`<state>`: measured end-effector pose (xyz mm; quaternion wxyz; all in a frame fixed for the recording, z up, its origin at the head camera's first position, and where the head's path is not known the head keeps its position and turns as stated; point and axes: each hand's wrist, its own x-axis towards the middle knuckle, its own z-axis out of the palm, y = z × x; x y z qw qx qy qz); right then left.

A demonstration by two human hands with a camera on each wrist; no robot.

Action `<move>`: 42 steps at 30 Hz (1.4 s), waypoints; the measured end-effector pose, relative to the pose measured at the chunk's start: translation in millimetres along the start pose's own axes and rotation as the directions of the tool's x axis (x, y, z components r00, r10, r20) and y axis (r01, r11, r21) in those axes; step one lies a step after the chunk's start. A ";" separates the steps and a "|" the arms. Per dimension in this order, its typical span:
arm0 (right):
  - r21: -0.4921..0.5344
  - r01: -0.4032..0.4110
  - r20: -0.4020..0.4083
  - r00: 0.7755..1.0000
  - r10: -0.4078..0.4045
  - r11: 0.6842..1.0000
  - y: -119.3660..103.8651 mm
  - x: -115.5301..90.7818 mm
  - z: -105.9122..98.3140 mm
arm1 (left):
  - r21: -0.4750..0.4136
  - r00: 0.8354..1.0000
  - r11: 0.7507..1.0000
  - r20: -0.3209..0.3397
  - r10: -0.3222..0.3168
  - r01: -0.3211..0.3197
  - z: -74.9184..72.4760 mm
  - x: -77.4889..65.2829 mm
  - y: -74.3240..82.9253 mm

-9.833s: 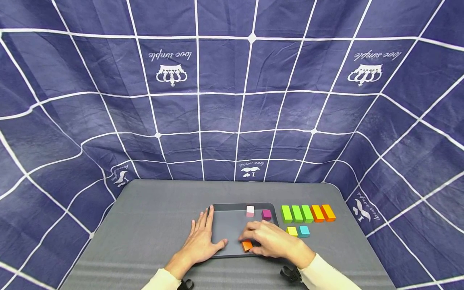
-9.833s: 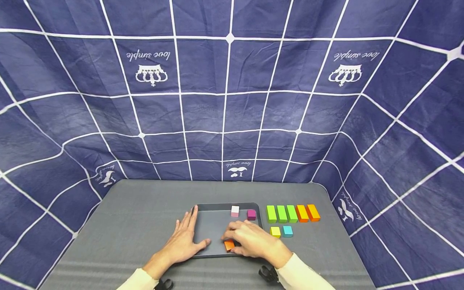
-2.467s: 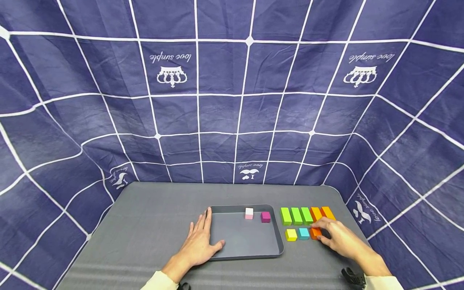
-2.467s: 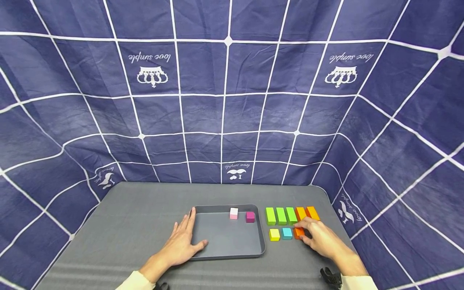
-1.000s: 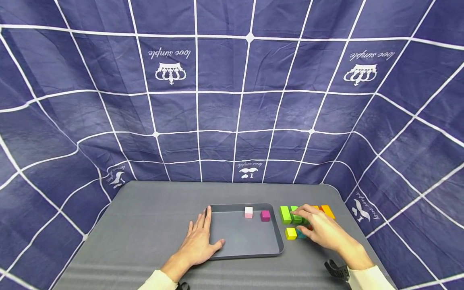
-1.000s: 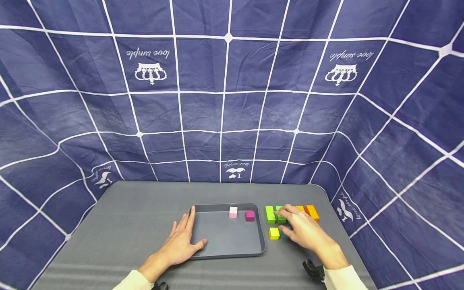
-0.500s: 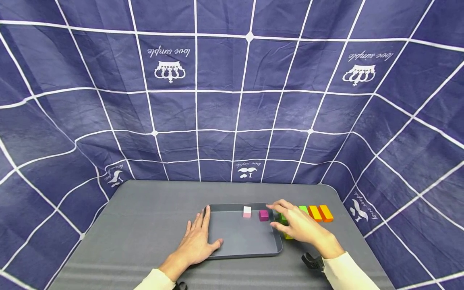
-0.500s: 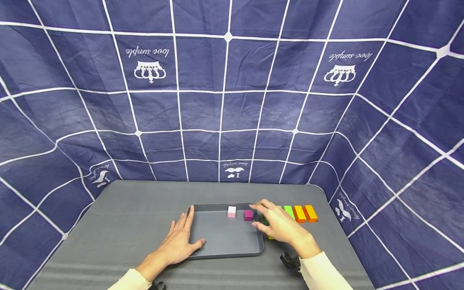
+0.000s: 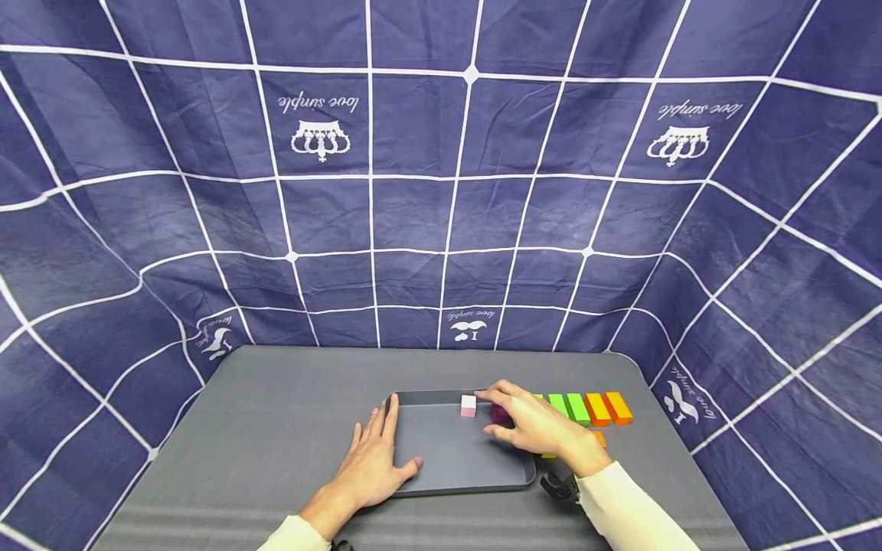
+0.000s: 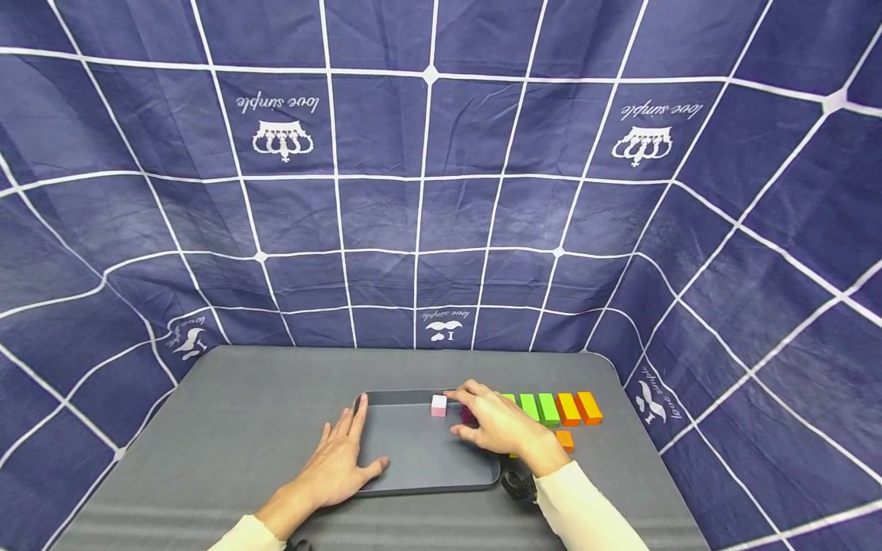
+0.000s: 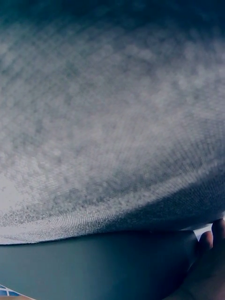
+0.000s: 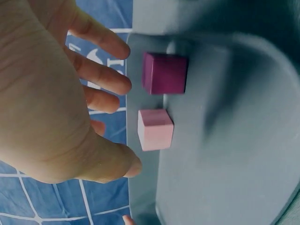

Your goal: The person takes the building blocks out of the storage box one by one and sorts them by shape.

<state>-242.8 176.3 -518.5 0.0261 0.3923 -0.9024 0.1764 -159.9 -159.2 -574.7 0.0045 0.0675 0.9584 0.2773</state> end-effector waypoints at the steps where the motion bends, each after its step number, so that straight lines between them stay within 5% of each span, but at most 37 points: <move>1: 0.005 -0.002 0.005 1.000 0.002 1.000 -1.1 2.5 0.9 | 0.000 1.000 1.000 -0.003 0.002 -0.002 0.1 0.0 0.0; 23: 0.004 -0.018 0.066 0.998 0.018 1.000 -4.4 30.9 21.9 | 0.001 1.000 1.000 -0.004 -0.003 0.003 0.2 -2.0 -1.1; 42: 0.074 0.046 0.129 0.990 -0.055 0.996 -6.8 36.6 21.7 | 0.006 1.000 1.000 -0.018 0.006 -0.006 1.2 -0.8 -1.5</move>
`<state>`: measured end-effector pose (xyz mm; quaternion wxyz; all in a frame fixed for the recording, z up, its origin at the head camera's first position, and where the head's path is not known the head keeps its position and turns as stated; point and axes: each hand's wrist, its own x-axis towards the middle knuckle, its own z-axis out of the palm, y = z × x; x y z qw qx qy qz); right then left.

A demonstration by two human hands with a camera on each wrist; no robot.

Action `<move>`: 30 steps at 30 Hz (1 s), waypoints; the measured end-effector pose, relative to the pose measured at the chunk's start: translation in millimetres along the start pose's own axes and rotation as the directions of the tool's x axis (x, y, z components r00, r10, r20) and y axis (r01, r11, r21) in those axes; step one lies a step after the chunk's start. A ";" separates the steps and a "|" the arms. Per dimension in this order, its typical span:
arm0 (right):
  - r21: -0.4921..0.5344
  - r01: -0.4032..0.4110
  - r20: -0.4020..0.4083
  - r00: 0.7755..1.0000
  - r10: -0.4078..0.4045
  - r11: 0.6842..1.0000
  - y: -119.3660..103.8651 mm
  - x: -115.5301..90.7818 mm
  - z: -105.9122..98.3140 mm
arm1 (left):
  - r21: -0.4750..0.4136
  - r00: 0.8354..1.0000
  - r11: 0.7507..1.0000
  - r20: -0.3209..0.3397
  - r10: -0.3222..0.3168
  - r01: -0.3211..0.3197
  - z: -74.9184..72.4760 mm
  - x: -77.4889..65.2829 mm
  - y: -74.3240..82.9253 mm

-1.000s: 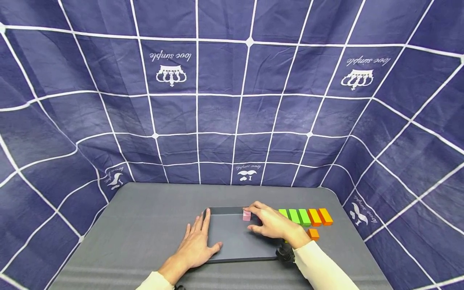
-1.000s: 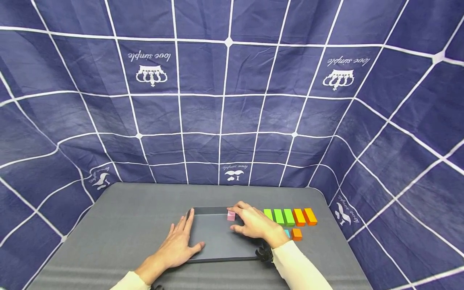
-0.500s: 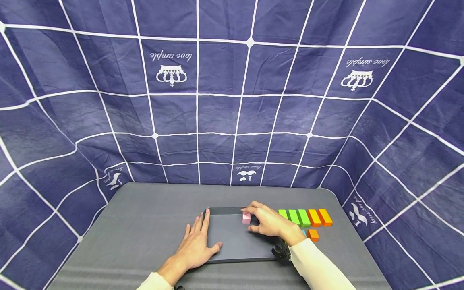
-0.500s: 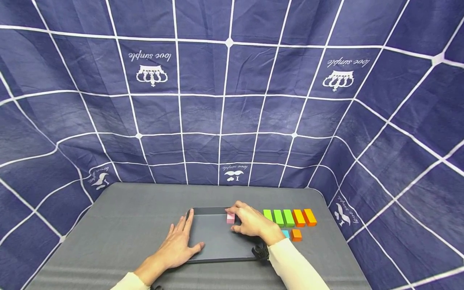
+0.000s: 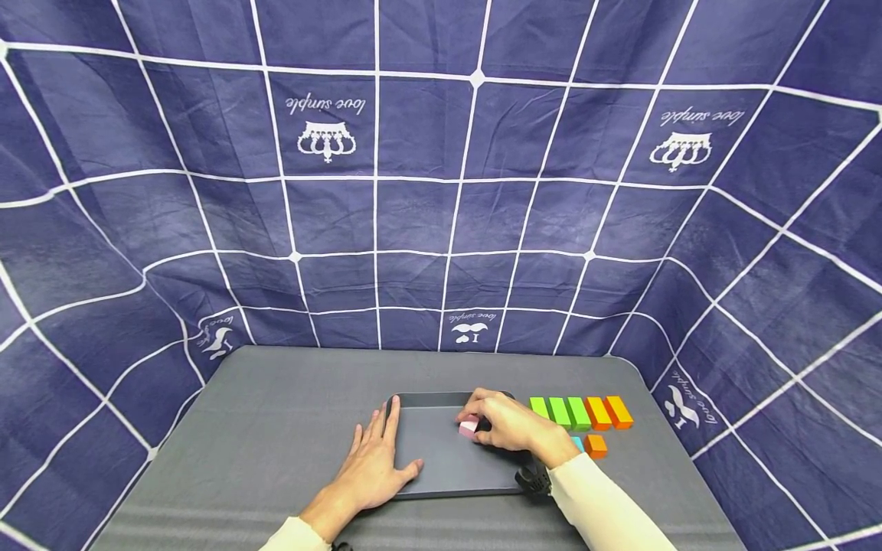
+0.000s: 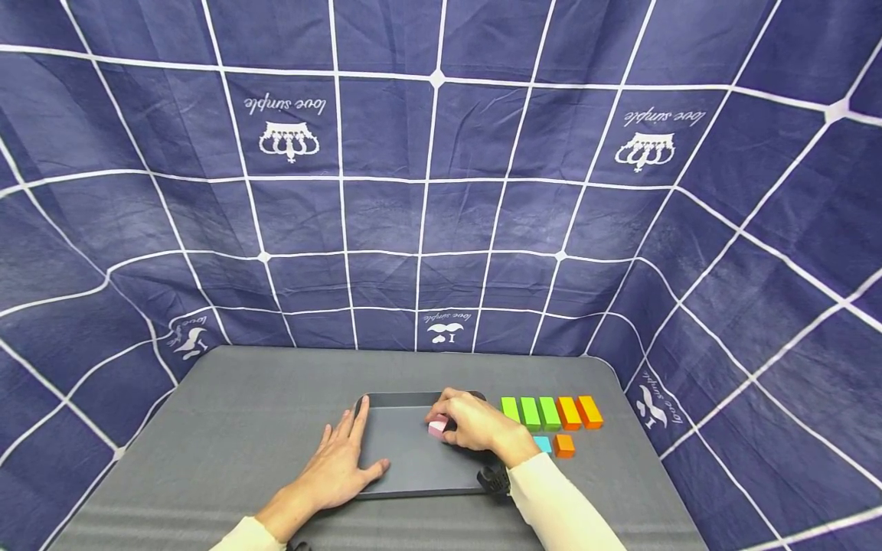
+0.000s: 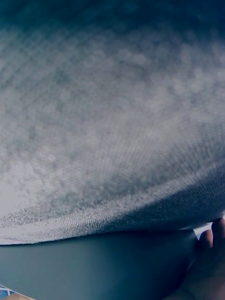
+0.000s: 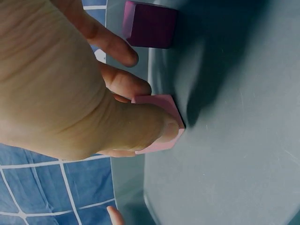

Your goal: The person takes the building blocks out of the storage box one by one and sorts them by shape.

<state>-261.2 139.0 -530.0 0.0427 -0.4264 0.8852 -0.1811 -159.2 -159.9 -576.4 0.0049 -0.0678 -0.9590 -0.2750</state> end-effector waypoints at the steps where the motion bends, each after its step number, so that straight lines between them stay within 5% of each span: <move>1: 0.002 0.004 0.000 1.000 -0.004 1.000 0.4 0.1 0.4 | -0.001 1.000 1.000 0.000 0.000 0.000 0.0 -0.1 0.1; 30: -0.004 0.081 -0.051 0.995 -0.082 0.997 -1.1 -4.1 0.9 | -0.001 1.000 1.000 -0.002 -0.003 0.003 -2.7 -0.4 2.9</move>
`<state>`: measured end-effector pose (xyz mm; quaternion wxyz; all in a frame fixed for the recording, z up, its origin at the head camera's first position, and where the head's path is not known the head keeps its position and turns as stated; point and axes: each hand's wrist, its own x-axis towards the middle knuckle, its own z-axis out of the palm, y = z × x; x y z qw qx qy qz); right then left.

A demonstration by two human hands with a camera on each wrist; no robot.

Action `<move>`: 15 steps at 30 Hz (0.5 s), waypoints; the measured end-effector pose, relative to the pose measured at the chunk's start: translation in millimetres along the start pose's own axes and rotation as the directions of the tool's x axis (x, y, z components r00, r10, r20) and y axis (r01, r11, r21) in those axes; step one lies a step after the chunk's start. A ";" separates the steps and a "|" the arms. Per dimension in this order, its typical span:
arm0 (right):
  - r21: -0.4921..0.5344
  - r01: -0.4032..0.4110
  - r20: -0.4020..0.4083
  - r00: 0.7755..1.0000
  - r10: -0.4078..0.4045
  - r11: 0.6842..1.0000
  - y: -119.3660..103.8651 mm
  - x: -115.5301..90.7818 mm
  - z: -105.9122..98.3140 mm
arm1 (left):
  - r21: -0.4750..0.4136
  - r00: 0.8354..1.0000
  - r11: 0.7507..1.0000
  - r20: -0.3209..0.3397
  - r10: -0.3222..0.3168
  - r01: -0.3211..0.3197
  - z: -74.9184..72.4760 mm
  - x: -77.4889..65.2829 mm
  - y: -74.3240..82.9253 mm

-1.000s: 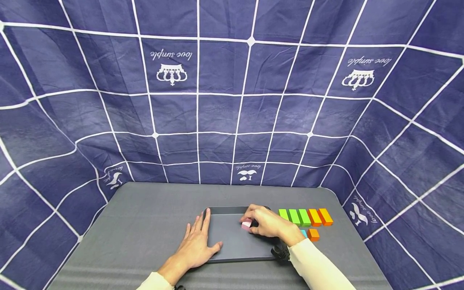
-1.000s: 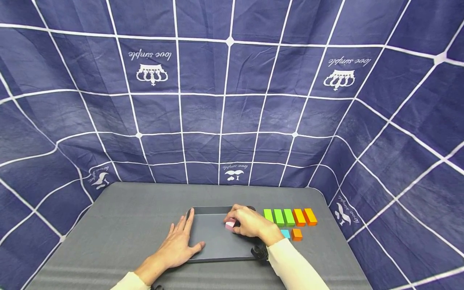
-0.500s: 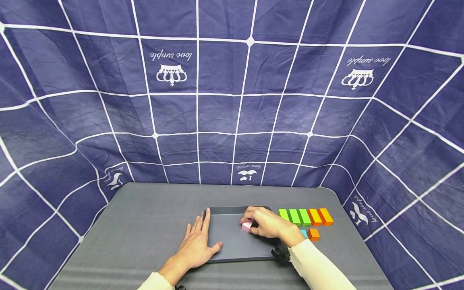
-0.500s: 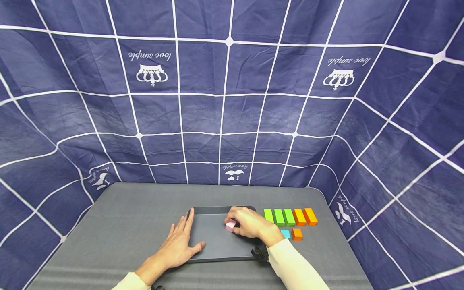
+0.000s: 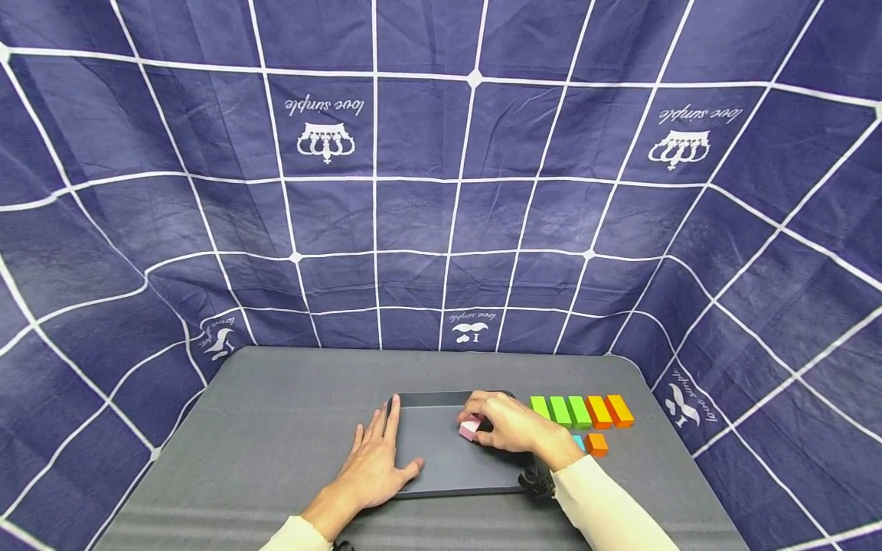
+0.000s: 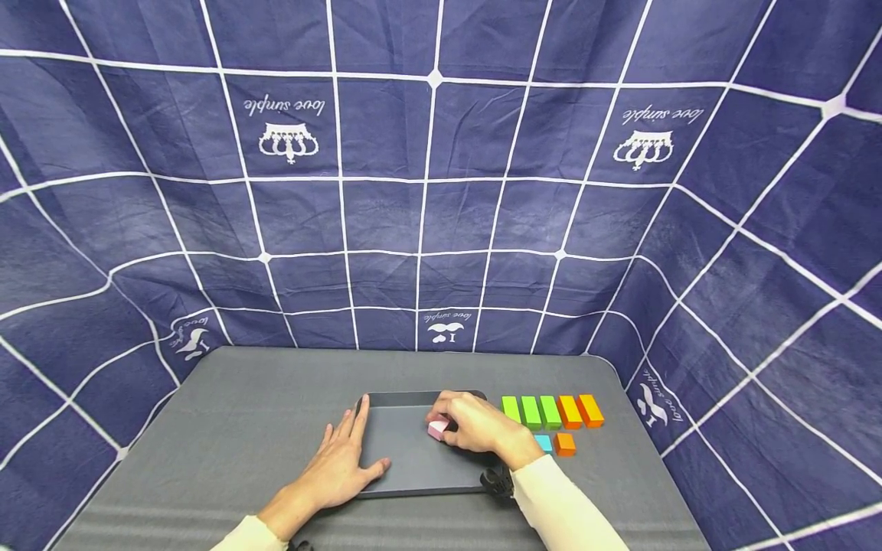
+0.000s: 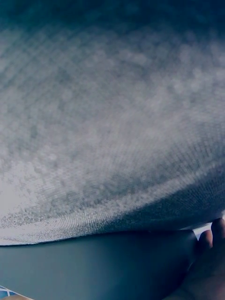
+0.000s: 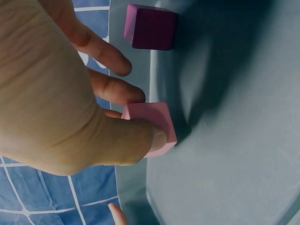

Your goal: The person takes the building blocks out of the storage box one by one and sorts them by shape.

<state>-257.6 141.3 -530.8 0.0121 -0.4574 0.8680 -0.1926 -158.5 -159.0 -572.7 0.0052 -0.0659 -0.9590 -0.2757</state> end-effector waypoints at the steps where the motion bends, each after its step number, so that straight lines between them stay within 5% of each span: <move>1: 0.001 0.002 -0.003 1.000 -0.002 1.000 0.2 -0.3 -0.1 | -0.001 1.000 1.000 0.000 -0.001 0.001 0.4 0.1 -0.3; 15: -0.011 -0.005 -0.025 1.000 0.005 1.000 -1.8 -9.1 -7.9 | -0.003 1.000 1.000 0.000 0.004 -0.004 0.3 -0.4 -0.6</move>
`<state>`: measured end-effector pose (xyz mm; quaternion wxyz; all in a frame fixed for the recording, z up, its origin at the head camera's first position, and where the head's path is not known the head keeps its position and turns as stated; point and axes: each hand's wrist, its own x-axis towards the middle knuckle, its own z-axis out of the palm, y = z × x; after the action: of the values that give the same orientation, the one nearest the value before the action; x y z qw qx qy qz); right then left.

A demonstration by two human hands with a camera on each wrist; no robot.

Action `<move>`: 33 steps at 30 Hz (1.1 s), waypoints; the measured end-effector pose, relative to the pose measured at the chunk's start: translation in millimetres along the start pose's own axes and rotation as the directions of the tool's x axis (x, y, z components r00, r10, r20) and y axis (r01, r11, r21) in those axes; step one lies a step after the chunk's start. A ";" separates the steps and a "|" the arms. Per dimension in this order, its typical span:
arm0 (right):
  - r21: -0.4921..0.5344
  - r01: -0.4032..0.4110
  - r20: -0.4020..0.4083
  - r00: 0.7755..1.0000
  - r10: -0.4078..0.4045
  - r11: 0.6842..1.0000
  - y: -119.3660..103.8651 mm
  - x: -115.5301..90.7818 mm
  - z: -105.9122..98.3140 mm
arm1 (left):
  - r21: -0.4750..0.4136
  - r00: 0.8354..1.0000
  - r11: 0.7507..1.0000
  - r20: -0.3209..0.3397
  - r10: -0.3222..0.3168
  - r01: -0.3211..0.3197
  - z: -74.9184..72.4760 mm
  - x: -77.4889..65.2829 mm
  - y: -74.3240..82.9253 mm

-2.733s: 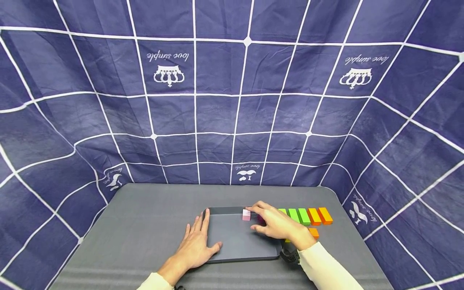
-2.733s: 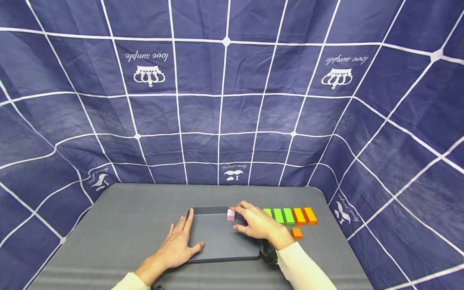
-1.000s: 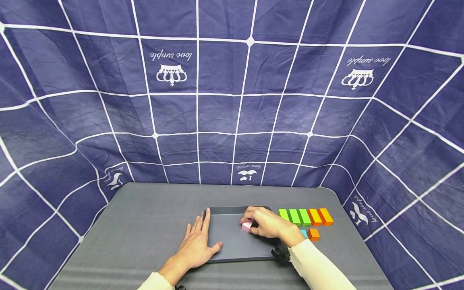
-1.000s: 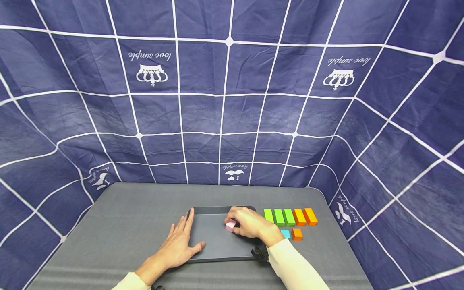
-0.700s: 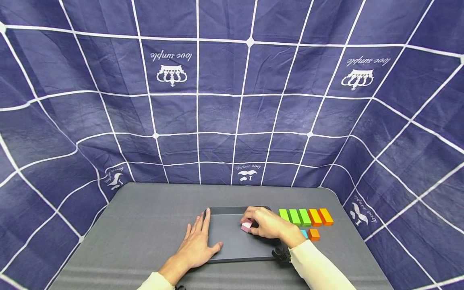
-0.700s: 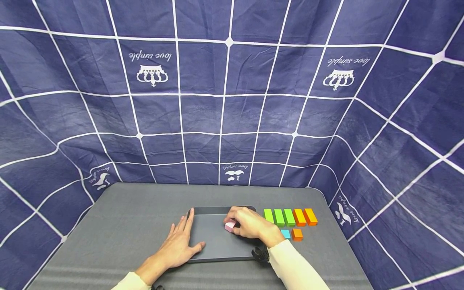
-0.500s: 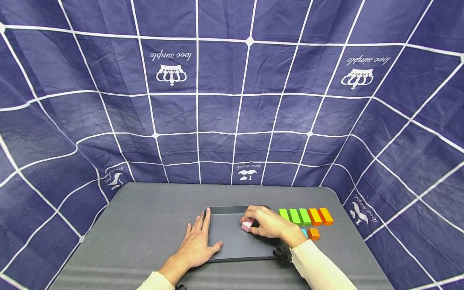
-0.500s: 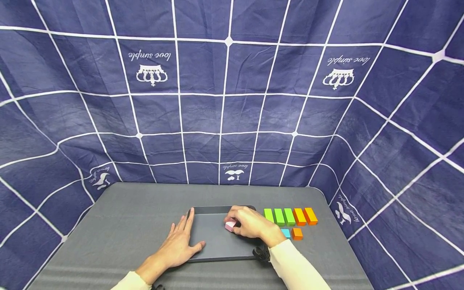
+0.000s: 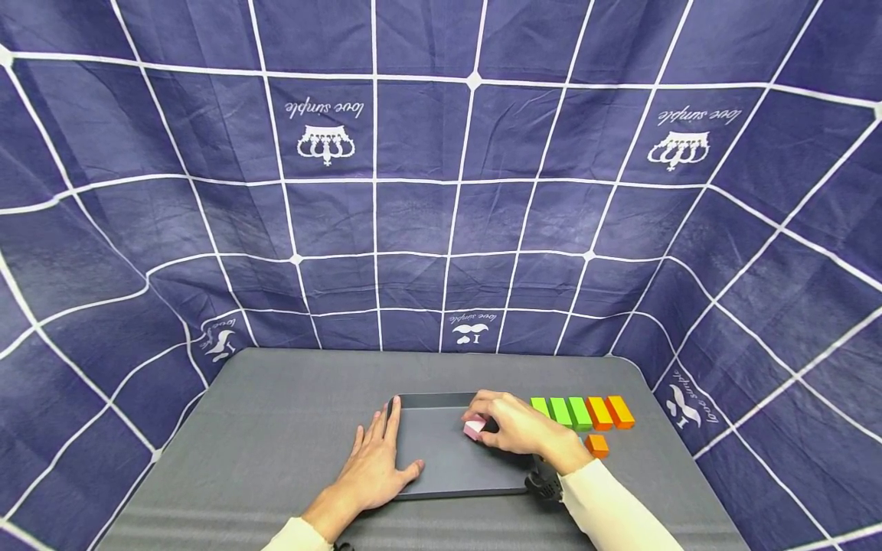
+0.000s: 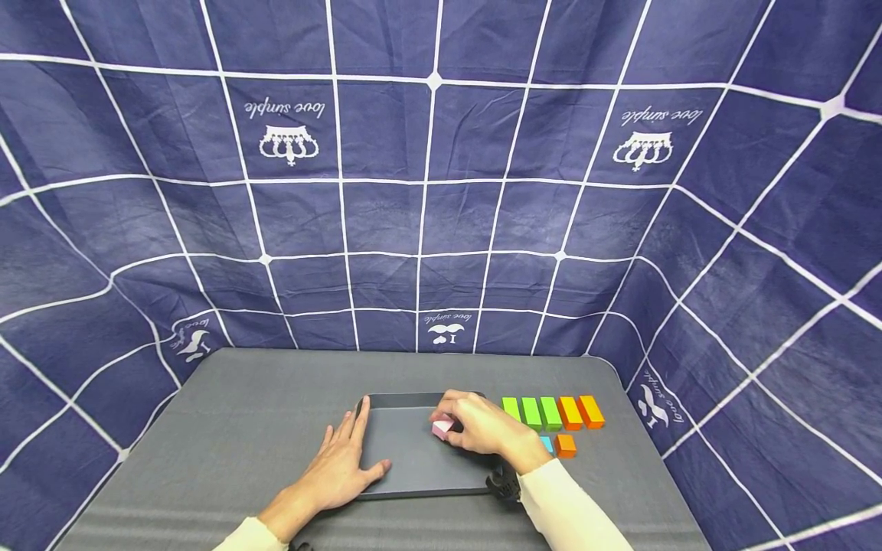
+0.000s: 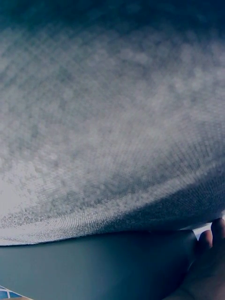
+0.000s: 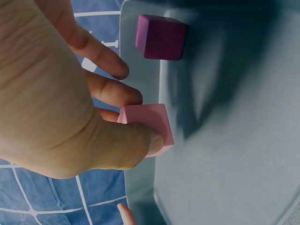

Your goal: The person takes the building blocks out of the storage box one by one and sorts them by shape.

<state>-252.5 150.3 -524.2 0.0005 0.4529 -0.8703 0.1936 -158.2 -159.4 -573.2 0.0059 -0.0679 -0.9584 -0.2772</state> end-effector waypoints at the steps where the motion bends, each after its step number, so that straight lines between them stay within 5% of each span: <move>1: -0.002 0.006 -0.005 1.000 -0.006 1.000 0.3 -0.7 -0.6 | 0.001 1.000 1.000 -0.001 0.001 -0.001 -0.3 -0.1 0.0; 12: 0.006 0.099 -0.095 0.991 -0.098 0.995 2.6 -9.0 -7.0 | -0.008 1.000 1.000 0.011 -0.007 0.007 4.0 0.3 -1.7; 19: 0.025 0.194 -0.179 0.966 -0.186 0.981 32.2 -16.2 5.4 | -0.008 1.000 1.000 0.006 0.001 -0.001 2.5 1.3 -1.1; 22: 0.004 0.181 -0.192 0.965 -0.177 0.983 29.8 -20.5 1.8 | -0.006 1.000 1.000 0.008 0.002 -0.002 1.8 2.1 -1.0; 24: 0.003 0.138 -0.174 0.975 -0.136 0.990 8.2 -25.4 -16.0 | -0.008 1.000 1.000 0.007 0.002 -0.001 2.1 2.1 -1.3; 33: -0.037 0.028 -0.147 0.989 -0.033 0.999 6.7 -43.8 -30.4 | -0.002 1.000 1.000 0.020 -0.015 0.015 3.8 2.3 -1.6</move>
<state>-237.3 198.5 -506.1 0.0757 0.4506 -0.8640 0.2114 -160.6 -158.5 -577.2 -0.0059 -0.0634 -0.9586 -0.2776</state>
